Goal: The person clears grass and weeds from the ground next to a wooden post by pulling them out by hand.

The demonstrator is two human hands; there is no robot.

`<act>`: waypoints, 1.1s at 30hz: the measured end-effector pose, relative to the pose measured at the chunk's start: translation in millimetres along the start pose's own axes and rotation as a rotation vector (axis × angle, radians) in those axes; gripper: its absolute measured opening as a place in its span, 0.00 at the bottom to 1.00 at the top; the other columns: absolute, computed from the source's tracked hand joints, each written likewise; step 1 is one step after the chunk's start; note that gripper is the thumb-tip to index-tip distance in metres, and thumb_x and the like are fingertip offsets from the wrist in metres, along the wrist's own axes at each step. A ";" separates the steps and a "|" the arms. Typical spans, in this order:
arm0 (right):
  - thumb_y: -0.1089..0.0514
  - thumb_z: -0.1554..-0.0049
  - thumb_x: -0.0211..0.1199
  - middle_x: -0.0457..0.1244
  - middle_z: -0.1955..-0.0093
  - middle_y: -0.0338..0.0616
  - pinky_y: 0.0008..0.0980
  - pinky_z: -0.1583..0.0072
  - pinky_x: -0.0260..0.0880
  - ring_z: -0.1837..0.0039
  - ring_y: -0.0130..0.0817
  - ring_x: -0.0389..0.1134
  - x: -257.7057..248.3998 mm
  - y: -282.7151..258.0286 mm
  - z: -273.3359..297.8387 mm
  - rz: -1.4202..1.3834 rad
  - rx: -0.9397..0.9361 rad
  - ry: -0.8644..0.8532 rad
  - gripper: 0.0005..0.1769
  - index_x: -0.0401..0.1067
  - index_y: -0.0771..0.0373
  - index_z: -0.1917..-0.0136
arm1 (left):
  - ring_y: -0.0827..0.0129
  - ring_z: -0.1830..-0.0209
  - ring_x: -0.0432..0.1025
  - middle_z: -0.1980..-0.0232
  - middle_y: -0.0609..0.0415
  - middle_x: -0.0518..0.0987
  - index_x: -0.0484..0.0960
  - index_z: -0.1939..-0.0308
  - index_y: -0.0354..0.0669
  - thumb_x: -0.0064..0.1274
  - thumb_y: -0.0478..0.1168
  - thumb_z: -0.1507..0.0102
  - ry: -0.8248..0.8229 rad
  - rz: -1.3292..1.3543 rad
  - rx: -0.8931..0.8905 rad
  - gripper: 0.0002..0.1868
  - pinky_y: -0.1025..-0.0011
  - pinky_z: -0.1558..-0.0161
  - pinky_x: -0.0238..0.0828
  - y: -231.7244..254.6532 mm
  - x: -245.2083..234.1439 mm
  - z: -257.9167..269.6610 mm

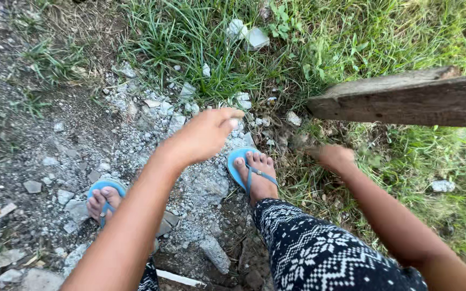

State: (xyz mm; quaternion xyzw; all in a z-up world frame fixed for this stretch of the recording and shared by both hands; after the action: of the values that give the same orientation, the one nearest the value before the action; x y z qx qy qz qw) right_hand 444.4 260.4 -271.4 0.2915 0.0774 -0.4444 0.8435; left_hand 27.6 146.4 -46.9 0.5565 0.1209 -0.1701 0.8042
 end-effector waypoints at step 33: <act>0.47 0.31 0.53 0.69 0.49 0.44 0.41 0.46 0.69 0.45 0.35 0.68 -203.9 -92.8 -135.7 0.493 0.044 0.558 0.21 0.76 0.64 0.38 | 0.40 0.32 0.66 0.39 0.45 0.80 0.80 0.40 0.42 0.51 0.39 0.35 0.205 -0.353 0.062 0.19 0.51 0.31 0.57 -2.8 -25.0 -21.0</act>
State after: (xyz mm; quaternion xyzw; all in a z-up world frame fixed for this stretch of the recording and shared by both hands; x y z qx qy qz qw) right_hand 267.1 439.8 -342.3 0.4292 0.2224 -0.1330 0.8652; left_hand 3.6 168.6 -47.1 0.5657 0.2925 -0.2545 0.7278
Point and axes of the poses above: each hand's wrist, its own z-axis away from the middle knuckle, its own x-axis out of the palm, y = z × x, the point moved 10 cm from there along -z, towards the middle knuckle
